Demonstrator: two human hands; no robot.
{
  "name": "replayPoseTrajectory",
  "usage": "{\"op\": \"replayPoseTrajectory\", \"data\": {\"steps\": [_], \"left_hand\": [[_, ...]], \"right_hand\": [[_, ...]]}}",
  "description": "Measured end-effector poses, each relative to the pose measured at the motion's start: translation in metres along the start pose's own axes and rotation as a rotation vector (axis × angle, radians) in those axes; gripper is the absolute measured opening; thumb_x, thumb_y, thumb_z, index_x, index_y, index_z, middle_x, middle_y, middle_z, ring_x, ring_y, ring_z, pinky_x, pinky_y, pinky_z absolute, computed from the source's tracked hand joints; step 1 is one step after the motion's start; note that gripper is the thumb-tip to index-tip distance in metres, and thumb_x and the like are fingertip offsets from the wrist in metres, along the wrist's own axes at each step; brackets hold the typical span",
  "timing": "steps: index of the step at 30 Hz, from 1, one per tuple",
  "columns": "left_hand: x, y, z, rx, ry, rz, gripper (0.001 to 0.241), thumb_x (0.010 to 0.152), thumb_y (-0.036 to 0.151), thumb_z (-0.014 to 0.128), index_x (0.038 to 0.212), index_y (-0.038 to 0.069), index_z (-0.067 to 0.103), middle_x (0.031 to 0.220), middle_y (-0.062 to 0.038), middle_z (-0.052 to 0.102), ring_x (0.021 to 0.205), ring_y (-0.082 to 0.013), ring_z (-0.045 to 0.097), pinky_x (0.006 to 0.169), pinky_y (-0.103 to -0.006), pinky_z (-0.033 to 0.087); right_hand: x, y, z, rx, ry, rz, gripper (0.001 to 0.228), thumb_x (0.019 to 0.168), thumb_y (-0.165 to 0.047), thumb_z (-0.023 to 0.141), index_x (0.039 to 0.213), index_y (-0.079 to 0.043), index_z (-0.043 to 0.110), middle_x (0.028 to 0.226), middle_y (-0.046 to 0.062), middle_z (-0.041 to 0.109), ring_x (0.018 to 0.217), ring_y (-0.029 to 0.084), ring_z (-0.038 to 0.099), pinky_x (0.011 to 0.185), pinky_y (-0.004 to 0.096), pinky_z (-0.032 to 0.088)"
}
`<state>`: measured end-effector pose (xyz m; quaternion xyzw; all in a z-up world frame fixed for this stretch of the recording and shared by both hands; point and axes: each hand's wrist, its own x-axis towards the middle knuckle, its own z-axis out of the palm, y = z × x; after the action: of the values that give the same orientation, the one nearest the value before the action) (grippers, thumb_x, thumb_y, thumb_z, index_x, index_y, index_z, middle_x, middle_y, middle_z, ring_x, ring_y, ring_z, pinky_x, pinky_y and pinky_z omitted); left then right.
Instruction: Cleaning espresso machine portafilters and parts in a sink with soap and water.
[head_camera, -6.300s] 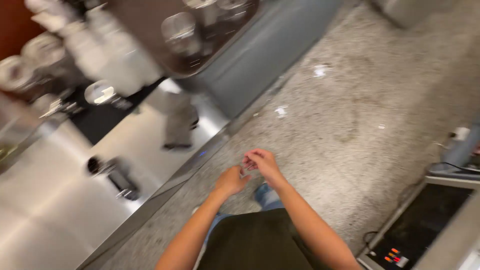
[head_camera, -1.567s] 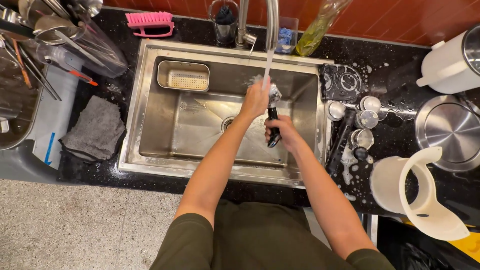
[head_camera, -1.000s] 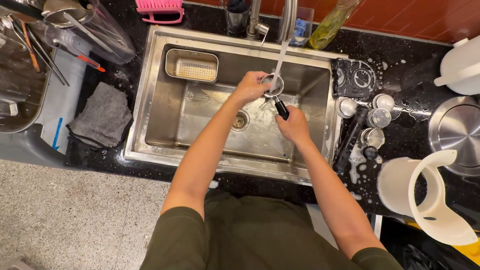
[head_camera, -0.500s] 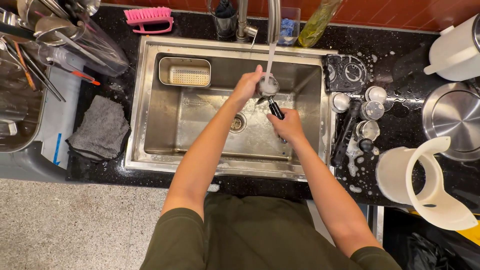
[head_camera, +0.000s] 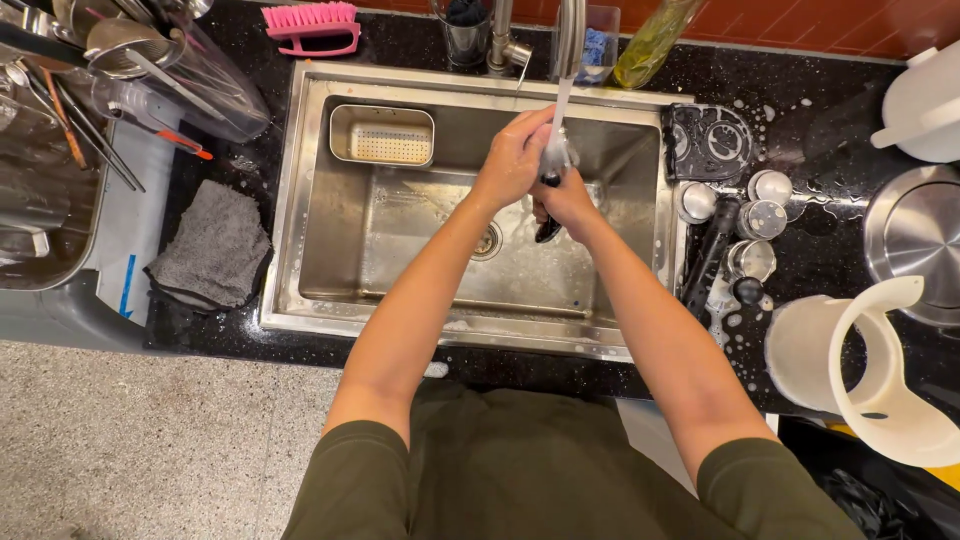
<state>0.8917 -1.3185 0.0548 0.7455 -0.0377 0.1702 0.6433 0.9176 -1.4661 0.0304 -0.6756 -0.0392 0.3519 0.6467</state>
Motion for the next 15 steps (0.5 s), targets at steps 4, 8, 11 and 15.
{"op": "replayPoseTrajectory", "data": {"steps": [4, 8, 11, 15], "left_hand": [[0.001, -0.004, -0.02, -0.042, 0.042, -0.09, 0.046, 0.105, 0.022, 0.065, 0.148, 0.007, 0.057, 0.127, -0.013, 0.067, 0.109, -0.0233, 0.065, 0.099, -0.0328, 0.053], [-0.003, 0.014, -0.041, 0.152, 0.056, 0.073, 0.083, 0.08, 0.019, 0.091, 0.148, 0.002, 0.046, 0.132, -0.016, 0.057, 0.118, -0.0272, 0.058, 0.102, -0.0359, 0.049], [-0.001, 0.024, -0.05, 0.203, 0.052, 0.111, 0.087, 0.073, 0.014, 0.097, 0.145, 0.003, 0.05, 0.133, -0.014, 0.058, 0.121, -0.0237, 0.059, 0.104, -0.0344, 0.052], [-0.005, 0.027, -0.058, 0.041, 0.141, 0.055, 0.076, 0.074, 0.006, 0.095, 0.138, 0.003, 0.054, 0.126, -0.01, 0.063, 0.115, -0.0186, 0.064, 0.099, -0.0306, 0.058]], "right_hand": [[0.004, -0.022, 0.014, -0.081, 0.024, -0.035, 0.016, 0.086, -0.006, 0.07, 0.09, -0.008, 0.055, 0.059, 0.004, 0.054, 0.047, 0.016, 0.052, 0.045, 0.034, 0.043], [0.024, -0.008, 0.004, -0.453, -0.013, -0.353, 0.013, 0.087, -0.013, 0.076, 0.091, -0.002, 0.069, 0.072, 0.002, 0.067, 0.064, 0.008, 0.06, 0.055, 0.029, 0.049], [0.012, -0.038, 0.003, -0.526, -0.072, -0.446, 0.017, 0.086, -0.016, 0.081, 0.089, -0.001, 0.074, 0.074, 0.001, 0.071, 0.069, 0.006, 0.061, 0.059, 0.027, 0.05], [0.0, -0.066, -0.006, -0.597, -0.091, -0.075, 0.034, 0.086, -0.024, 0.088, 0.087, 0.005, 0.07, 0.066, 0.007, 0.062, 0.057, 0.014, 0.055, 0.052, 0.035, 0.042]]}}
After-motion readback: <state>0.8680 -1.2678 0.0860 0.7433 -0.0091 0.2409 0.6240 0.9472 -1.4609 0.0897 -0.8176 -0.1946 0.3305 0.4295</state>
